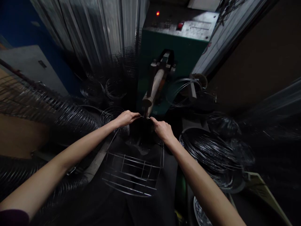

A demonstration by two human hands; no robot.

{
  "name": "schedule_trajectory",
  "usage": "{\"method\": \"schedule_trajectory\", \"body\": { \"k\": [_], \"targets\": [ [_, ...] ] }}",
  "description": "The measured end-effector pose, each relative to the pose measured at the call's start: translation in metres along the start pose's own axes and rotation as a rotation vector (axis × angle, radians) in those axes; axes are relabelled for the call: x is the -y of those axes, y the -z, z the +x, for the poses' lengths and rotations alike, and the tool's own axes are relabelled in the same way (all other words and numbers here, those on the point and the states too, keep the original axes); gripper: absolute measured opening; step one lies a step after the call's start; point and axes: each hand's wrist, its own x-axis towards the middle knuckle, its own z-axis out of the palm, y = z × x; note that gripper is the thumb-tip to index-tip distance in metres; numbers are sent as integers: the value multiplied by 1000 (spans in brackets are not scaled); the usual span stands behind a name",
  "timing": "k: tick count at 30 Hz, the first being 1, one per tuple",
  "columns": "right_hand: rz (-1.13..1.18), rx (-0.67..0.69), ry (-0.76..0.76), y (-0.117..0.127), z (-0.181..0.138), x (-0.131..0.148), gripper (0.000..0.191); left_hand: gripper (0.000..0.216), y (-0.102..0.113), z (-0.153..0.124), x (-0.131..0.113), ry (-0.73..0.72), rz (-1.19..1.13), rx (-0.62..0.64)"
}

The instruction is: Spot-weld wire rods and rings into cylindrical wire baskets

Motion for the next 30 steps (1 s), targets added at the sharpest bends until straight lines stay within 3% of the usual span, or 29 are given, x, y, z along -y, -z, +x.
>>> {"method": "schedule_trajectory", "body": {
  "k": [12,20,30],
  "targets": [
    [28,5,-9,2,0,1,46,34,-5,2,5,-11,15,-6],
    [270,-29,-19,1,2,-5,38,35,-2,4,5,-30,-4,8],
    [240,-26,15,2,10,3,38,31,3,-5,10,-3,-34,1]
  ]
}}
